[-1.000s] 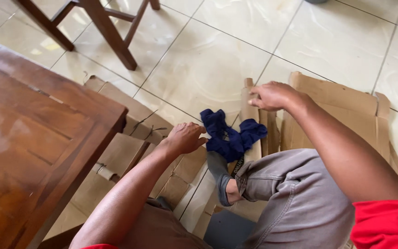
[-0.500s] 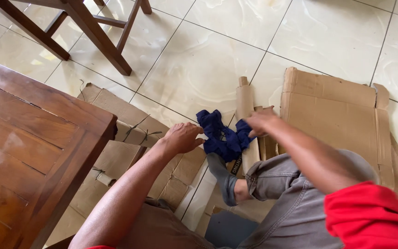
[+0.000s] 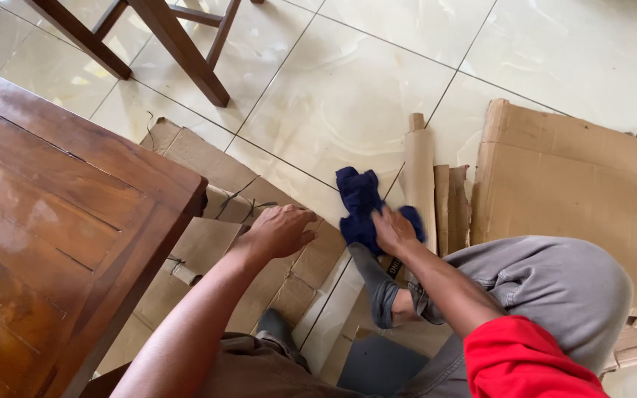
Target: Removing protective ties and assembling wooden components of a chair
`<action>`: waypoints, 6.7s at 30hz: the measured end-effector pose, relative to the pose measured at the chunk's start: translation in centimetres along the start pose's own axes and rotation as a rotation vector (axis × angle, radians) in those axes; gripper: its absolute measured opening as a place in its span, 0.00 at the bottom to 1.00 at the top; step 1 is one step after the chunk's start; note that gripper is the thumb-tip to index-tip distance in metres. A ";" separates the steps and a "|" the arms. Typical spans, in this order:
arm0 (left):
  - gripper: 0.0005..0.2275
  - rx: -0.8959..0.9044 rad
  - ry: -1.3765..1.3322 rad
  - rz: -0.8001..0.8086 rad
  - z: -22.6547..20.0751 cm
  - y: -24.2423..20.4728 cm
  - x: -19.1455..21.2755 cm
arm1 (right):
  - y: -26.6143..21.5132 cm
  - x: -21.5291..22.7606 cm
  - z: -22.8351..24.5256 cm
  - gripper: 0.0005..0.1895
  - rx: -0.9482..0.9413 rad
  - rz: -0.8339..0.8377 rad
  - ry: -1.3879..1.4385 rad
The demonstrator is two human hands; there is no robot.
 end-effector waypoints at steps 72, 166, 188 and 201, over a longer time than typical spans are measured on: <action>0.18 0.048 0.000 0.061 3.2 1.8 -1.9 | -3.5 -2.9 -12.8 0.51 -1.246 0.182 0.665; 0.22 0.412 -0.467 -0.210 11.8 -22.5 -11.9 | -5.5 11.2 27.2 0.12 -0.468 0.453 1.913; 0.21 0.537 -0.672 -0.488 22.6 -27.4 -28.2 | -4.5 -1.3 36.0 0.42 -0.685 0.706 1.490; 0.22 0.529 -0.732 -0.707 28.6 -25.6 -34.2 | 0.2 -8.5 36.0 0.42 -0.711 0.646 1.459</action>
Point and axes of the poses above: each hand's wrist, its own y-axis towards the middle knuckle, its own x-axis out of the back of the hand, z = x × y, the point moved 9 cm from there along y, towards the middle knuckle, and after that the axes turned 13 degrees about -x, right-handed, at the moved point
